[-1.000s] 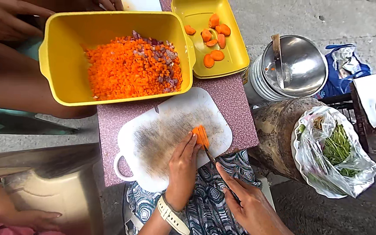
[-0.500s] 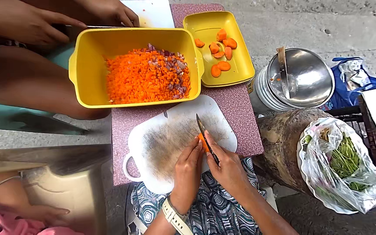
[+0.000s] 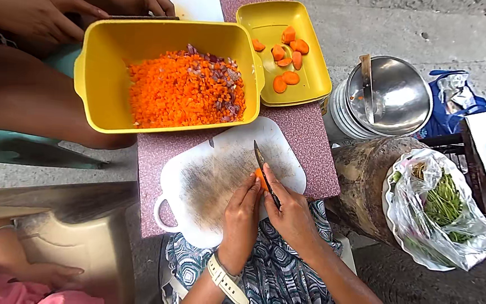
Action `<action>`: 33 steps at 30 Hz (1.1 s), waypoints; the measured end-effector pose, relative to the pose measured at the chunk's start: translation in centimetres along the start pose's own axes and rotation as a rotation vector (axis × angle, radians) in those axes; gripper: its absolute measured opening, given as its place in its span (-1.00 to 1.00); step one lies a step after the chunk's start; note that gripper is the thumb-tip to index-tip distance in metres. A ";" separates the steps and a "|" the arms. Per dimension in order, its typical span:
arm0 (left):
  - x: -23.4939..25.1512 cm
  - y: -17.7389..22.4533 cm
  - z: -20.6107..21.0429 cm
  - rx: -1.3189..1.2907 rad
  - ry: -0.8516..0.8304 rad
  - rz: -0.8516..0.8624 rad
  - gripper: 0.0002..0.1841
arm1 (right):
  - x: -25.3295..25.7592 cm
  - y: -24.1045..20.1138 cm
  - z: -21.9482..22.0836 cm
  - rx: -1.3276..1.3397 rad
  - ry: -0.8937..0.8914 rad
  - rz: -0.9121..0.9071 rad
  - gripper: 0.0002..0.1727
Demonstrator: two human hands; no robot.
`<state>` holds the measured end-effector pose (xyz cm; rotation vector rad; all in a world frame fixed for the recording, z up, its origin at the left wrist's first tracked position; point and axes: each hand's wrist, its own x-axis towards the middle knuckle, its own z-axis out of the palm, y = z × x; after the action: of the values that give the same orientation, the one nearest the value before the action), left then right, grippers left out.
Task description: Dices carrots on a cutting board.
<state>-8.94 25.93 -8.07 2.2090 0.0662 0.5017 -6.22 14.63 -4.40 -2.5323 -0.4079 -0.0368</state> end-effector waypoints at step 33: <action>0.1 -0.2 0.0 -0.013 0.013 0.007 -0.82 | -2.6 0.3 -1.9 0.015 0.022 -0.051 -0.42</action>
<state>-8.85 26.11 -8.22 2.1937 0.0621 0.5188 -8.51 12.63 -3.27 -2.5048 -0.4619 -0.0804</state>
